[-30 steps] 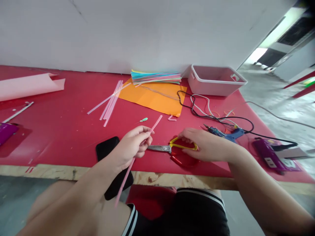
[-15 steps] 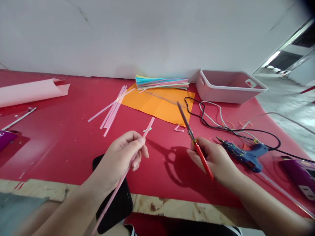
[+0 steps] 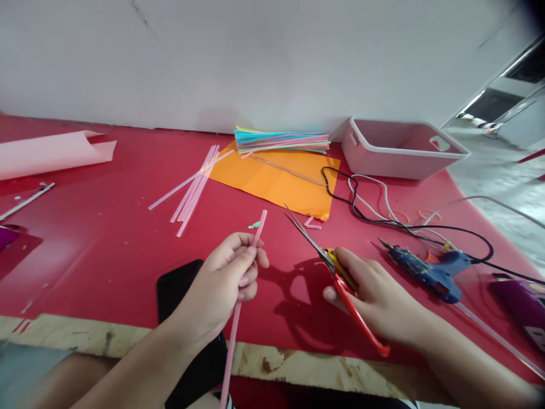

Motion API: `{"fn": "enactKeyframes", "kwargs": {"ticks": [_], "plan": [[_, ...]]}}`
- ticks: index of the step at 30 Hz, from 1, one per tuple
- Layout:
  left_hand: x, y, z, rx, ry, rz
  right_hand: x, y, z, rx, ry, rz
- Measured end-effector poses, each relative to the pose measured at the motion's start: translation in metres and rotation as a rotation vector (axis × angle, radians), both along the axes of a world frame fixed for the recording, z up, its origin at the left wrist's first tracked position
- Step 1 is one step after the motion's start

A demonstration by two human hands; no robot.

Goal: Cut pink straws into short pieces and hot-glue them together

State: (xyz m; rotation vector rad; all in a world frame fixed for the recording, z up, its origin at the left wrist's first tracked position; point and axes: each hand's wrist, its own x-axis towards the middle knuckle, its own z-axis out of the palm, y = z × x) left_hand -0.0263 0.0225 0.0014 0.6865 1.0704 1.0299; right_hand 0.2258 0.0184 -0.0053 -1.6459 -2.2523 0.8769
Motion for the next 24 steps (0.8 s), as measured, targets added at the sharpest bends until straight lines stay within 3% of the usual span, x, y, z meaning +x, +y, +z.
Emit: {"fn": "enactKeyframes", "kwargs": {"ticks": [4, 9, 16, 24], "plan": [[0.002, 0.000, 0.003, -0.118, -0.073, -0.089, -0.003, -0.002, -0.002, -0.082, -0.015, 0.033], [0.004, -0.002, 0.005, -0.150, -0.108, -0.145, -0.005, -0.003, -0.004, -0.094, -0.041, 0.050], [0.010, -0.004, 0.000, -0.135, -0.042, -0.160, -0.006, -0.005, -0.002, -0.143, 0.094, 0.064], [0.023, 0.000, 0.000, -0.027, -0.046, -0.143, -0.007, -0.013, 0.010, -0.392, 0.311, 0.010]]}}
